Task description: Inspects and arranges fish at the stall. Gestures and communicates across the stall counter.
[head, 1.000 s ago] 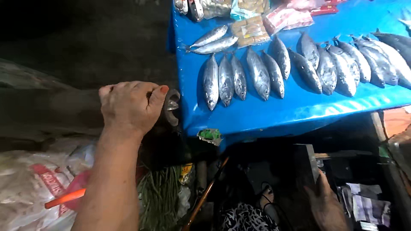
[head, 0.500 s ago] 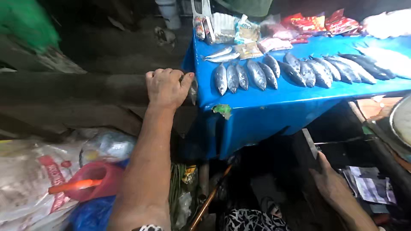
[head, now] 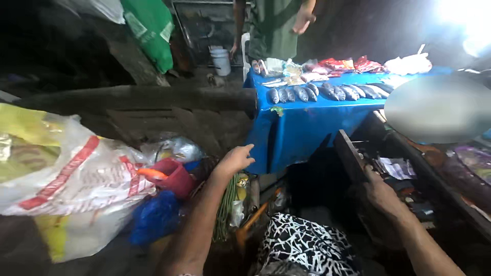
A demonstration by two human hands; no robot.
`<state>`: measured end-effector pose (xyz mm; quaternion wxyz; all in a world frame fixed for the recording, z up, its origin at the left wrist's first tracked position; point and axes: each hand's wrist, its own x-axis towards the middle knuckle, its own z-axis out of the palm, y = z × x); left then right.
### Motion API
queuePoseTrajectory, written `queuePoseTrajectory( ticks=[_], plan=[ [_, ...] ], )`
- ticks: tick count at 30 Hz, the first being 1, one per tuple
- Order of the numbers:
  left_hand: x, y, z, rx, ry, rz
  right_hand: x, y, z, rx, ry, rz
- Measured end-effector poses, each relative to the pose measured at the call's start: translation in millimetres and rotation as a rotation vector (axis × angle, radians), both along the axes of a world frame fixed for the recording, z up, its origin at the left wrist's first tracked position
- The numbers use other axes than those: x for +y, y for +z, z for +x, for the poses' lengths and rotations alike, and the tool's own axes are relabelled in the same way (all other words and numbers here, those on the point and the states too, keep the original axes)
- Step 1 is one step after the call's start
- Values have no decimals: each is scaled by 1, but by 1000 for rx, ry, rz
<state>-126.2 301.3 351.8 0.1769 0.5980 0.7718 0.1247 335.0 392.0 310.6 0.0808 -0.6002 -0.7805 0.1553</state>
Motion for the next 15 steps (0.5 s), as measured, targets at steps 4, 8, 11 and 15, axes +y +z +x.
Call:
queuePoseTrajectory(
  ticks=[4,8,11,15],
  plan=[
    [13,57,38,51,0,128,-20,2,3,-61,-35,3],
    [71,90,59,171,36,100,-15,-1,-3,-123,-68,-14],
    [95,97,67,188,83,56,-13,-1,-3,-135,-61,-8],
    [97,75,66,179,67,7,-10,-2,-2,-139,-56,9]
  ],
)
